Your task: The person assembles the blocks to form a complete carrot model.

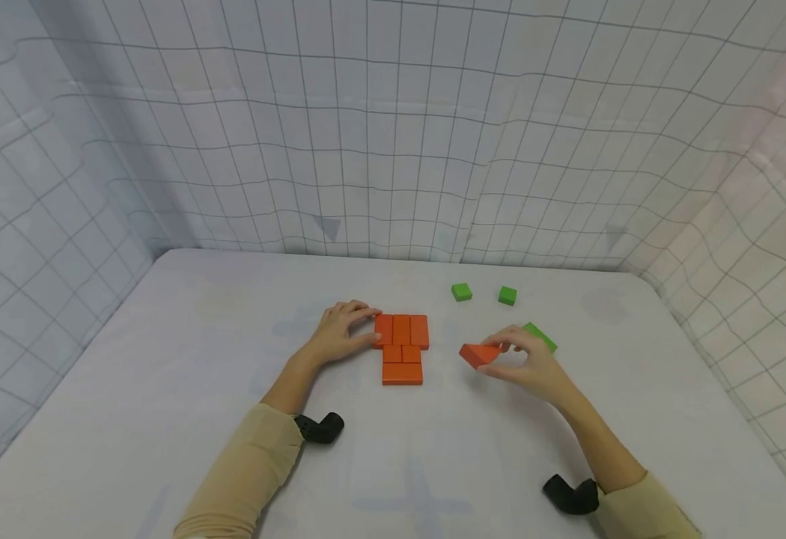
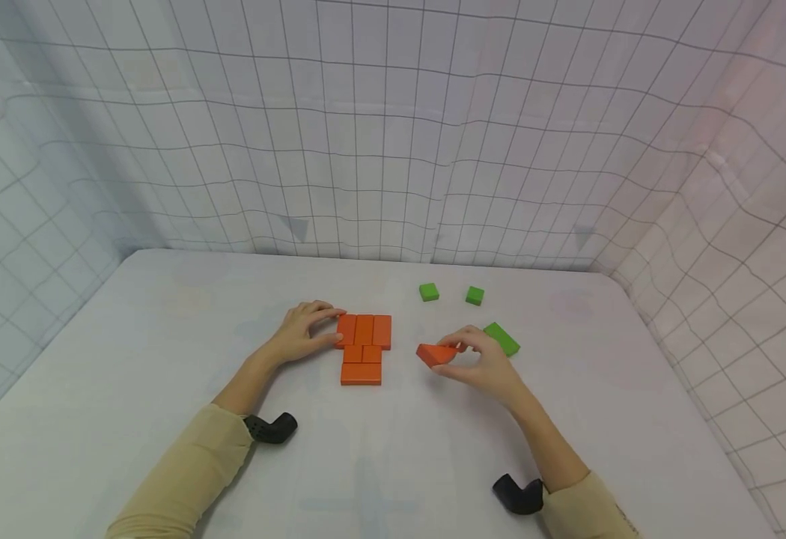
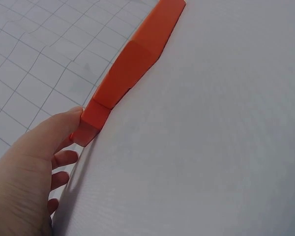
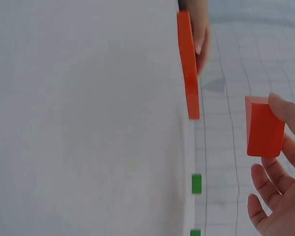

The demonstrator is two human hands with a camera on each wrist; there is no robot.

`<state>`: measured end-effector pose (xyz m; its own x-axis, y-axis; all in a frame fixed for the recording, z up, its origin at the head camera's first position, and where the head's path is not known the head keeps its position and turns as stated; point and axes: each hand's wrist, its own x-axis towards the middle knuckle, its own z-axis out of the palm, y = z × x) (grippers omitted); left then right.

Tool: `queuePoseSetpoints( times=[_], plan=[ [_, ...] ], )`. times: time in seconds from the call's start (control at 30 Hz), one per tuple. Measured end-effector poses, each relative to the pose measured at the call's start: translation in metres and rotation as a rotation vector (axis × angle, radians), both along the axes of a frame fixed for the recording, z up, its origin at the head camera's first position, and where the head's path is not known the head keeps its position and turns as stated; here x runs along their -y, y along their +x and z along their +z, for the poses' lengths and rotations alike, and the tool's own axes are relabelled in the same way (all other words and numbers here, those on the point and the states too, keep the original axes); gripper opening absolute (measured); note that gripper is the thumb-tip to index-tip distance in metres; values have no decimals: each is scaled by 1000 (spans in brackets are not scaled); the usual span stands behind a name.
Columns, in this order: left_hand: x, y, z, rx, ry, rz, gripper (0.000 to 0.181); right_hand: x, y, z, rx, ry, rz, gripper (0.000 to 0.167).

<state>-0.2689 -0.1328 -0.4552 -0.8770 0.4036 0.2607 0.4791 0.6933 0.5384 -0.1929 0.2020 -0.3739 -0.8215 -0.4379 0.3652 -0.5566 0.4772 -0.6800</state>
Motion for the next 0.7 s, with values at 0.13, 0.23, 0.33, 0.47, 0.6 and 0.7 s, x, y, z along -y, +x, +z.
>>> queuePoseSetpoints(
  times=[0.13,0.23,0.33,0.47,0.6,0.7],
  plan=[
    [0,0,0,0,-4,2,45,28,6,0,-5,-13,61,30],
    [0,0,0,-1,-7,5,45,44,8,-5,25,-31,101,30],
    [0,1,-1,1,-6,6,45,55,7,-15,68,-31,126,30],
    [0,2,1,3,-4,4,45,64,0,-40,67,-4,154,31],
    [-1,2,2,-1,-11,6,46,73,-3,-55,-23,25,185,32],
    [-1,1,1,-3,-19,9,46,80,-2,-58,-99,67,179,32]
  ],
)
